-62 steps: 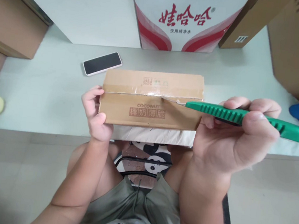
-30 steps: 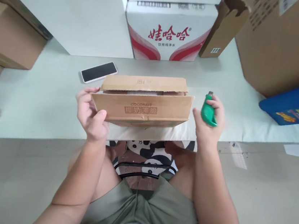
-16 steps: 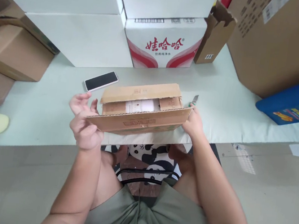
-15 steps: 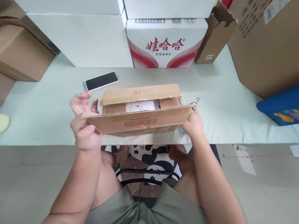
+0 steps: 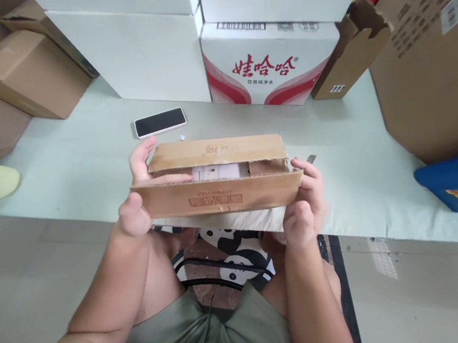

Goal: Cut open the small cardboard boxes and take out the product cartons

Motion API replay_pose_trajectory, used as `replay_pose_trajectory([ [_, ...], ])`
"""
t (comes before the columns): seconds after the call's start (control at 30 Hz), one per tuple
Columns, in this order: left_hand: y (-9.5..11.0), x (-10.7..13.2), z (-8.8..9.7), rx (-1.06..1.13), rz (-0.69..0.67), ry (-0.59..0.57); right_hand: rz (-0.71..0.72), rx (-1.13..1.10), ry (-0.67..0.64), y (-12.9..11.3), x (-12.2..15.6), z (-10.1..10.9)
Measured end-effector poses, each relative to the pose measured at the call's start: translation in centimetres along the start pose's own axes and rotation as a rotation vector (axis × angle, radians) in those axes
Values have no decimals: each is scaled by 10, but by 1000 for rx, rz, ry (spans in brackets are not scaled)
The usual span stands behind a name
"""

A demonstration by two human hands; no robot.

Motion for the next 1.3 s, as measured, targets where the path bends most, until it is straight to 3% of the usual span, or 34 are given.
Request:
replay_pose_trajectory([
  [0.1, 10, 1, 3, 69, -55, -161, 76, -176, -12, -14, -11, -3],
  [0.17, 15, 0, 4, 163, -41, -163, 129, -252, -91, -24, -18, -7],
  [0.3, 9, -6, 6, 282, 94, -79, 87, -232, -185, -32, -25, -13],
  [0.4, -1, -10, 10, 160, 147, -3, 79, -203, -177, -30, -23, -16],
  [0.5, 0, -13, 14, 33, 174, 187, 104, -186, -134, -27, -18, -17],
  [0.57, 6, -14, 14, -89, 113, 243, 108, -182, -88, -27, -15, -16],
  [0.73, 22, -16, 11, -233, -101, 157, 117, -126, -12, -28, -11, -9],
  [0.93, 17, -15, 12, -247, -170, 168, 58, -127, -51, -21, -10, -5],
  [1.07, 14, -14, 14, -214, -173, 29, -2, -140, -111, -16, -9, -2],
  [1.2, 10, -9, 18, -212, -138, -243, 2, -127, -298, -10, -11, 5],
  [1.3, 7, -5, 21, -208, -116, -361, -9, -152, -426, -8, -14, 9],
])
Point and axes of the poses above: each hand's wrist, its own x-axis away from the middle knuckle, its own z-axis out of the back of the hand, y = z × x, the point moved 1 cm from there along -x, towards the middle knuckle, and after that the axes turned 10 degrees about -x, right-handed, at the moved point
